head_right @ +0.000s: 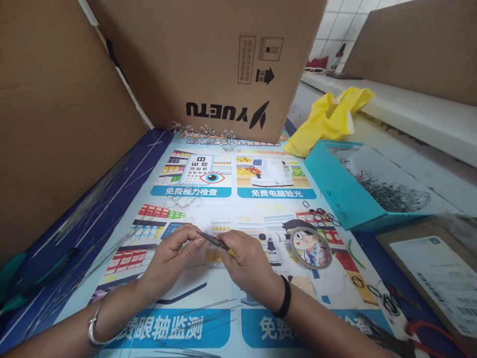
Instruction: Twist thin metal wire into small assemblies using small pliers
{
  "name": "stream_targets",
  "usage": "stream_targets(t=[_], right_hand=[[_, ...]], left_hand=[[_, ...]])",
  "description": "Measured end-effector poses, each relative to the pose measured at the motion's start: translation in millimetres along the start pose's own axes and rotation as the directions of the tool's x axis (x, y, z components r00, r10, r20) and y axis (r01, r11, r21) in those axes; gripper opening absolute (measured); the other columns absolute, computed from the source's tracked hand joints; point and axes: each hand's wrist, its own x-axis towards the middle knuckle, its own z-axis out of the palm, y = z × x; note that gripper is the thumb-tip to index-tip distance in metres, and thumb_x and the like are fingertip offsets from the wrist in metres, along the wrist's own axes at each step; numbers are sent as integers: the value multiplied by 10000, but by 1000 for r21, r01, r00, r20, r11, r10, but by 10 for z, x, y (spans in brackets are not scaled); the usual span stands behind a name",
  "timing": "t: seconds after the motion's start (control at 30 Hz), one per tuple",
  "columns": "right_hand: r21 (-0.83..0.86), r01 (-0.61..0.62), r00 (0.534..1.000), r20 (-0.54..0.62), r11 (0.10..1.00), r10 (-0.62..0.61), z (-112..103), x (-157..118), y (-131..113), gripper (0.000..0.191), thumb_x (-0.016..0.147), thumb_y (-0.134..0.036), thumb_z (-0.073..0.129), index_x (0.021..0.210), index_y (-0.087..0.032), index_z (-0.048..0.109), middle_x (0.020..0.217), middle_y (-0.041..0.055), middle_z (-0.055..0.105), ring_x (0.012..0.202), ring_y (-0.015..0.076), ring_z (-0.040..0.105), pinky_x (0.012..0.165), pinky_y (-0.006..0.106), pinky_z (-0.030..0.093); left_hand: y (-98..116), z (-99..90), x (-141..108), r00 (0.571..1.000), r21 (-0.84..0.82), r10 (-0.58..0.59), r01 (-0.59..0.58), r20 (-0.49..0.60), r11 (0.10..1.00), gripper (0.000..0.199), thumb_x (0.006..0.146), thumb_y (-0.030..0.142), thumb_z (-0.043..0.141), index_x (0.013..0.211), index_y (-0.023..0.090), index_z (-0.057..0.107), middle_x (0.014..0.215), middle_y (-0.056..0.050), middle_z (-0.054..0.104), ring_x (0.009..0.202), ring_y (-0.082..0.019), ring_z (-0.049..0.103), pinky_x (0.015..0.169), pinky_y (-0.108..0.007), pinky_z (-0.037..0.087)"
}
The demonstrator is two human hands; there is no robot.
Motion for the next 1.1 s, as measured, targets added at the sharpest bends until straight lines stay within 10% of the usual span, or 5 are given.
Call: stream_targets(t=[0.63, 1.1], right_hand=[[-62, 70, 997, 49, 996, -67, -54, 32, 88, 172, 893, -256, 461, 984, -175, 583, 850, 51, 648, 784, 138, 586, 685, 250, 464], [-601, 192, 981, 103, 776, -163, -414, 128, -101, 269, 881, -376, 472, 890, -149, 615, 803, 89, 583, 810, 214, 496, 711, 336, 380]], left_hand=[[-52, -39, 1, 981, 358, 190, -168, -27, 919, 144, 914, 226, 391, 807, 201, 483, 727, 2, 554, 666, -129, 520, 604, -226, 398], [-74, -105, -29, 857, 667, 515, -391, 13, 634, 109, 845, 120, 477, 888, 211, 520, 688, -2, 653, 619, -143, 593, 624, -265, 435]])
